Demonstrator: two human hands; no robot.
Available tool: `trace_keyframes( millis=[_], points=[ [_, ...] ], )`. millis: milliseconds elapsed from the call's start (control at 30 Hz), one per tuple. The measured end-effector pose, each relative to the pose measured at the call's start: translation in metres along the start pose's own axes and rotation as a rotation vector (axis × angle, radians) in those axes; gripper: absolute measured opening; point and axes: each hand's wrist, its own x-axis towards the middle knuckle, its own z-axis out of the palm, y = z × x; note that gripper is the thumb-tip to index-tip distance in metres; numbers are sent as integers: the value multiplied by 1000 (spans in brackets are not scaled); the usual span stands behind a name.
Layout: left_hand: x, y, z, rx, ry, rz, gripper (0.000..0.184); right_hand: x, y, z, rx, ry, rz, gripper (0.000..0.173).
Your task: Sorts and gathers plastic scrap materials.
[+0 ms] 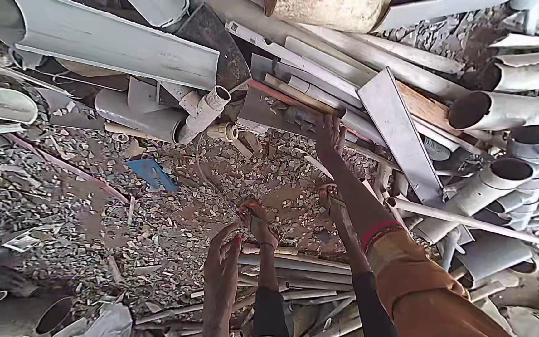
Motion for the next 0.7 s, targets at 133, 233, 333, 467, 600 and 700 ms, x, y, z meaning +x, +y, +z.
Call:
trace_keyframes(
  millis=[133, 233, 333, 467, 600, 700],
  points=[
    [0, -2, -2, 44, -12, 4, 39, 1, 2, -8, -155, -106, -116, 58],
    [-1, -5, 3, 29, 2, 8, 36, -28, 5, 1, -142, -220, -233, 62],
    [-6, -3, 13, 32, -15, 7, 37, -75, 6, 32, -117, -303, -361, 63],
    [-9, -6, 26, 21, -19, 13, 37, -123, -9, 38, -179, -515, -461, 59],
    [-10, -23, 35, 20, -102, 0, 39, -148, -27, 44, -196, -493, -525, 50],
    [-10, -40, 39, 80, -116, -22, 38, -155, -42, 57, -19, -335, -546, 53]
  ],
)
